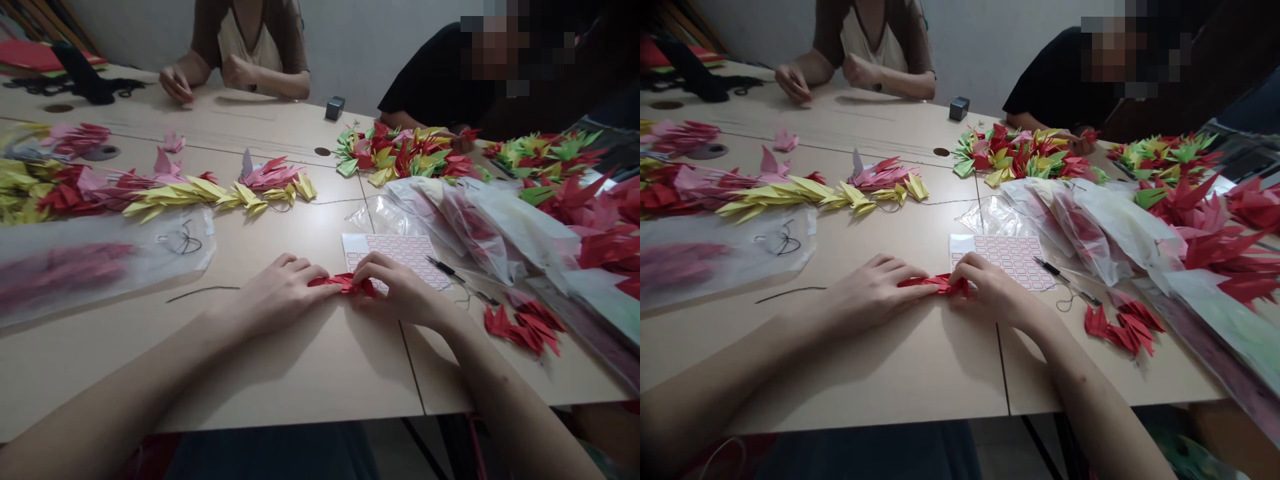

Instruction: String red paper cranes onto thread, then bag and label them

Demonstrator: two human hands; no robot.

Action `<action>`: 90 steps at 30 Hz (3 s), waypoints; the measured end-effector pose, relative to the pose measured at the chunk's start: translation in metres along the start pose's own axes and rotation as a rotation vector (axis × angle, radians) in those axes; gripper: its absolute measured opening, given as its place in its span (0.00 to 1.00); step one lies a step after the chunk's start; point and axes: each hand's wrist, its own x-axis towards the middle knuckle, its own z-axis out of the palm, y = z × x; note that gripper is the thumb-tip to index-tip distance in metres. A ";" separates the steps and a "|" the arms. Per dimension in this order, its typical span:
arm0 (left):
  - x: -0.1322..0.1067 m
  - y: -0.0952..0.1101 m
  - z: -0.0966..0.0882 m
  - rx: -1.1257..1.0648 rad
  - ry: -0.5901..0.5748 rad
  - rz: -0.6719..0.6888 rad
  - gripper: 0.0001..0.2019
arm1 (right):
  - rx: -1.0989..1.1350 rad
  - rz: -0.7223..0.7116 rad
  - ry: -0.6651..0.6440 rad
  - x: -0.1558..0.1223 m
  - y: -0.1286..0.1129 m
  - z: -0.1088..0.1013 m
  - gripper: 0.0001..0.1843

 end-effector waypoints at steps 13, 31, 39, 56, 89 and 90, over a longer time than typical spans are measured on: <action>0.000 -0.003 0.008 -0.136 0.038 -0.045 0.17 | 0.097 0.066 -0.192 -0.005 -0.002 -0.025 0.18; 0.002 -0.004 0.004 -0.106 0.329 -0.007 0.14 | 0.757 0.403 0.003 0.003 -0.006 -0.012 0.13; 0.003 -0.004 0.003 -0.104 0.332 0.007 0.15 | 0.979 0.530 0.098 0.006 -0.002 -0.001 0.13; 0.002 -0.001 0.005 -0.181 0.326 0.024 0.16 | 0.789 0.347 0.163 0.005 -0.004 0.009 0.18; 0.001 -0.002 0.010 -0.193 0.112 0.009 0.10 | 0.103 0.221 -0.126 -0.001 -0.007 -0.014 0.07; 0.001 -0.003 0.011 -0.190 0.127 0.013 0.10 | 0.106 0.234 -0.112 0.000 -0.006 -0.014 0.07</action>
